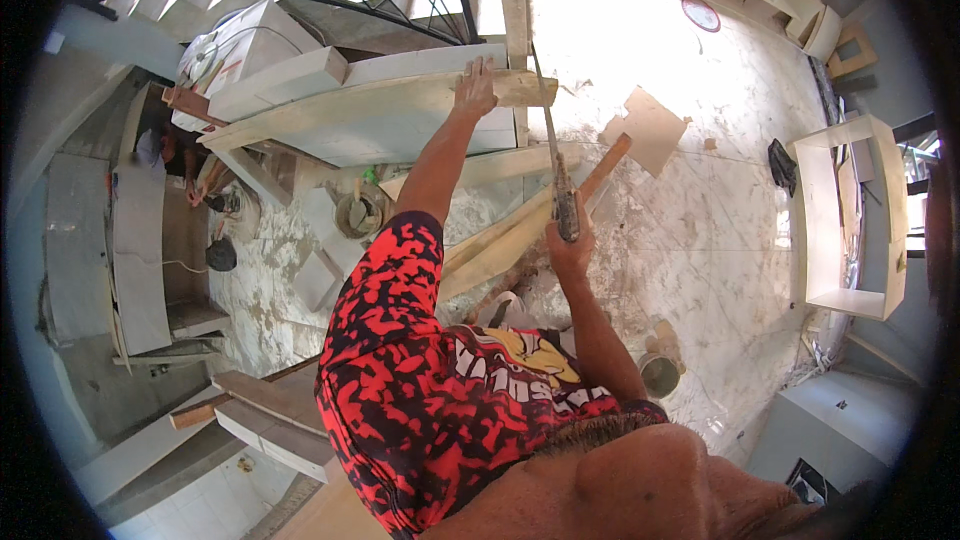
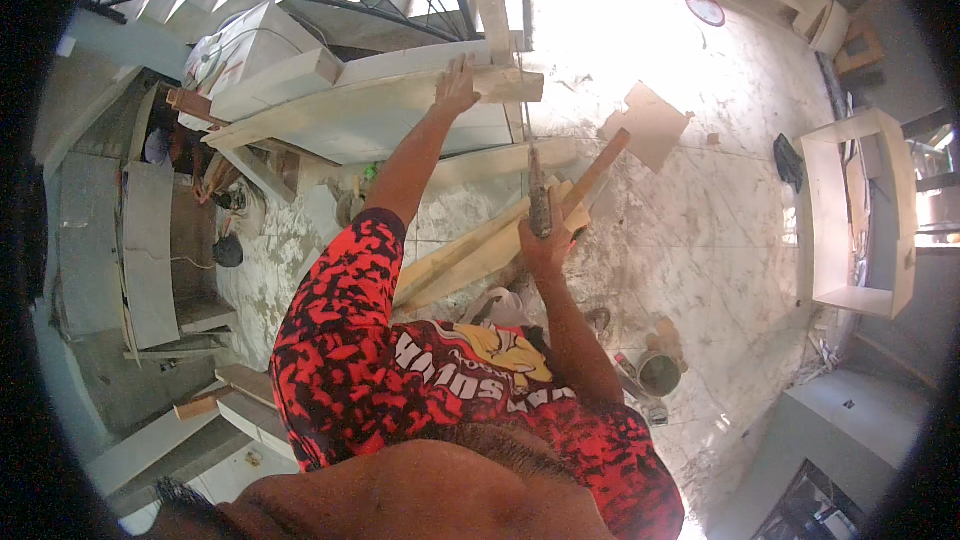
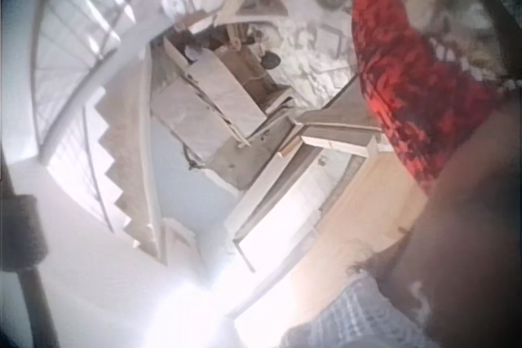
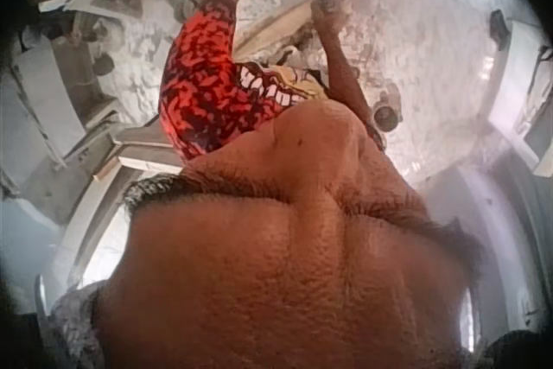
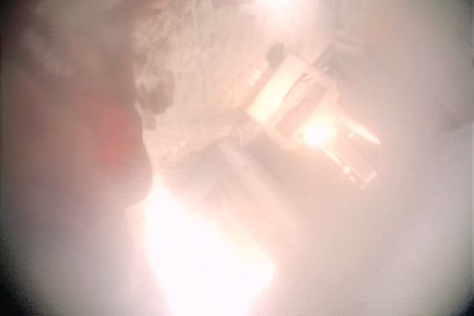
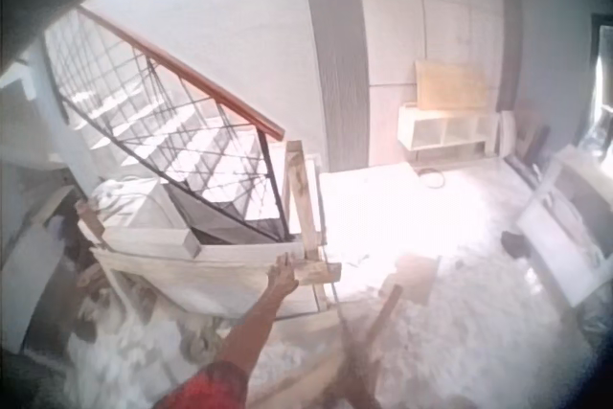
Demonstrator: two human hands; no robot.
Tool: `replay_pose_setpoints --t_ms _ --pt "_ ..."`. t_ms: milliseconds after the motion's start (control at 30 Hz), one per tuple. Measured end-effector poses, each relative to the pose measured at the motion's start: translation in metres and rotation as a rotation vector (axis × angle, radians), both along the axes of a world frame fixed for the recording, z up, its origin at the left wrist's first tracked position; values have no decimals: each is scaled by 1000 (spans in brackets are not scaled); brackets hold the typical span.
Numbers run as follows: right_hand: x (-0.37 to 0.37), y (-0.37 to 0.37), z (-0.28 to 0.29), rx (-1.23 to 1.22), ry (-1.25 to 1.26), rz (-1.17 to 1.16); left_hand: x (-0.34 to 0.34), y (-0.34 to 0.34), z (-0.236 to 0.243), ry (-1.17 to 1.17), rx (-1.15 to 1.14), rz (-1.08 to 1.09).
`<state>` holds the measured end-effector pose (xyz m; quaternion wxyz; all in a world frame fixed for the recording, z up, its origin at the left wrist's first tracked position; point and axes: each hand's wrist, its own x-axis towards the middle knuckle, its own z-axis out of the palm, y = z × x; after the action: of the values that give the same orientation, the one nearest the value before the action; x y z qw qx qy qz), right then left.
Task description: The person saws a wooden plank by hand, first checking the saw blade and then cutting through the wood.
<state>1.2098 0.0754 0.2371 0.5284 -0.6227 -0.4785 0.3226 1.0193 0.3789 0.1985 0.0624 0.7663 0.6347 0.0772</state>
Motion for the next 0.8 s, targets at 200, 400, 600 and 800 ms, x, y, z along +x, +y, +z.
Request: replay_pose_setpoints --t_ms 200,400,600,800 --pt "-29 21 -7 -49 -48 19 6 65 -4 222 -113 -76" --pt "-33 -9 -6 -153 -77 70 -5 78 -18 143 -160 -148" --pt "-30 30 -8 -180 -156 67 -2 74 -24 101 -116 -163" --pt "-29 9 -6 -155 -149 75 -4 78 -28 85 -49 -183"
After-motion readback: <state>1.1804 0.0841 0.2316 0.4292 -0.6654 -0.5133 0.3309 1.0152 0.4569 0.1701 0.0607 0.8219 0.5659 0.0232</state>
